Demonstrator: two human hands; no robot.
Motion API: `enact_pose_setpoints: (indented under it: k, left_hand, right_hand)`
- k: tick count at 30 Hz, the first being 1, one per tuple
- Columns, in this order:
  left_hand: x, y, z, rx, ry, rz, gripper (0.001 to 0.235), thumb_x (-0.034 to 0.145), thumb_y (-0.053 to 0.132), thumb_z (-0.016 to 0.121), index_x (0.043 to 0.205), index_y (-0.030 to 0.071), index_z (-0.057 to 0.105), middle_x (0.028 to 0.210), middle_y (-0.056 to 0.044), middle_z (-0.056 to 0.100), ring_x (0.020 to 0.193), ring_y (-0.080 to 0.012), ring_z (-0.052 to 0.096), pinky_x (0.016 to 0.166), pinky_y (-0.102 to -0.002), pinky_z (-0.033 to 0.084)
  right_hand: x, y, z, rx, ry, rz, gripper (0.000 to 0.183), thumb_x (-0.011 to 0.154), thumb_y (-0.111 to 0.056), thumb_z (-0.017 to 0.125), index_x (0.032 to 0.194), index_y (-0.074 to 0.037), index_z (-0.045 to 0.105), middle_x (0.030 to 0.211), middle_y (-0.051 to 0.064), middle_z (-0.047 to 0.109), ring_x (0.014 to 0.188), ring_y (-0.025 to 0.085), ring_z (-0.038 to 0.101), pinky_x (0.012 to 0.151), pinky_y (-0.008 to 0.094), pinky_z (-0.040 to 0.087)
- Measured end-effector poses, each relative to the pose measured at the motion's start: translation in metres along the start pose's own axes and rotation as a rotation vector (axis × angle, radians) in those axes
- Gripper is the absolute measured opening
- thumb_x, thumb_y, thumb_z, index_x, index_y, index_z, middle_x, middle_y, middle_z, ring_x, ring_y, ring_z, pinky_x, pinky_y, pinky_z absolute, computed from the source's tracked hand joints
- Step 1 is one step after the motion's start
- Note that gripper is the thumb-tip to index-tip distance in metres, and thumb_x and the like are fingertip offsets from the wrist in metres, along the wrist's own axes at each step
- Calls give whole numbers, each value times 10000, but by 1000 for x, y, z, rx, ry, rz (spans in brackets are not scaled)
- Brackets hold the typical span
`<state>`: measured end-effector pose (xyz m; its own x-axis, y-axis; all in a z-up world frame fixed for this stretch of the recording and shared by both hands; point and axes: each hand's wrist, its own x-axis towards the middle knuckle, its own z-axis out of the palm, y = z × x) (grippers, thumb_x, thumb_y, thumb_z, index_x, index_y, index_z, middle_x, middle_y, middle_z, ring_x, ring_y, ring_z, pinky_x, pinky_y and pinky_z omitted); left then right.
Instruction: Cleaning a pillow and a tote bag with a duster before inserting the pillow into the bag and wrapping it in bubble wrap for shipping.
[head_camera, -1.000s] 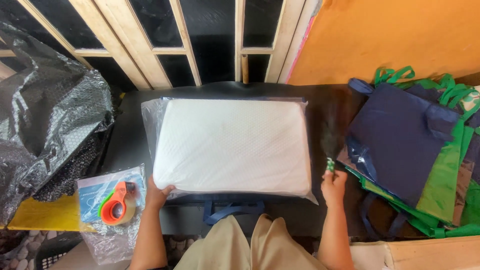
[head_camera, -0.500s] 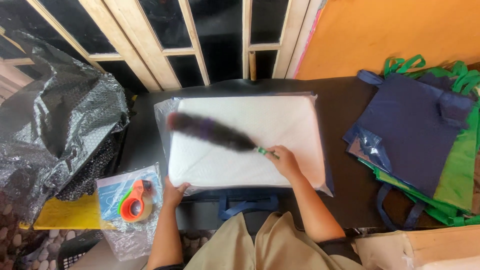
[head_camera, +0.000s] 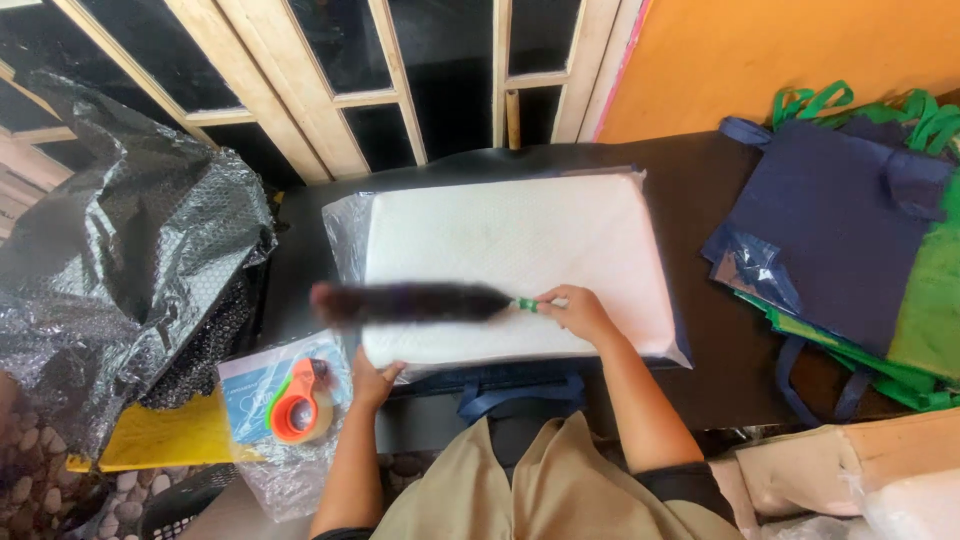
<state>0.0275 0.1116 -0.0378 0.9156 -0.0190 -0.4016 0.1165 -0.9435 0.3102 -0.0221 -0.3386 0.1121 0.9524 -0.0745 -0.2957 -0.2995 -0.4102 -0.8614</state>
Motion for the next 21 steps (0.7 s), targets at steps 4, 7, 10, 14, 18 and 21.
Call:
enact_pose_setpoints:
  k: [4,7,10,14,18,21]
  left_hand:
    - [-32,28,-33,-553,141,56,1133,753,532,877,1604,61,296,1553,-240,449,1426,-426,445,1225,-551,317]
    - [-31,26,-33,-566,120,84,1135,778,524,872,1619,72,259,1591,-224,389,1460,-409,397,1251,-542,281]
    - [-21,8,-27,-462,35,79,1143,807,663,781,1610,37,262,1613,-245,349,1490,-400,357,1260,-525,259]
    - [21,-29,16,-416,5,89,965,813,665,794,1417,-48,550,1363,-295,592,1338,-440,537,1148,-512,433]
    - [-30,26,-52,-543,43,69,1018,813,521,851,1535,13,343,1456,-270,522,1394,-396,497,1172,-509,418]
    - [-57,64,-98,-511,205,141,1043,834,408,857,1564,-63,280,1538,-320,392,1458,-424,396,1211,-524,329]
  right_hand:
    - [26,6,24,107,332,-69,224,922,-231,782,1103,-100,768,1078,77,711,625,186,712,554,284,599]
    - [-3,-26,32,247,310,-116,286,877,-150,805,1135,-42,743,1050,105,705,568,162,659,542,286,580]
    - [-28,-56,23,219,101,-63,309,847,-116,816,1126,-1,752,870,126,701,535,158,628,532,288,556]
    - [-25,-47,14,-6,44,44,301,845,-253,832,1089,-79,799,754,147,743,547,177,673,537,312,558]
    - [13,4,26,131,322,31,213,929,-208,754,1125,-129,780,1010,97,755,543,166,674,517,282,570]
    - [-3,4,-3,238,452,-50,314,871,-218,830,1156,-104,764,1076,109,707,568,188,677,512,287,578]
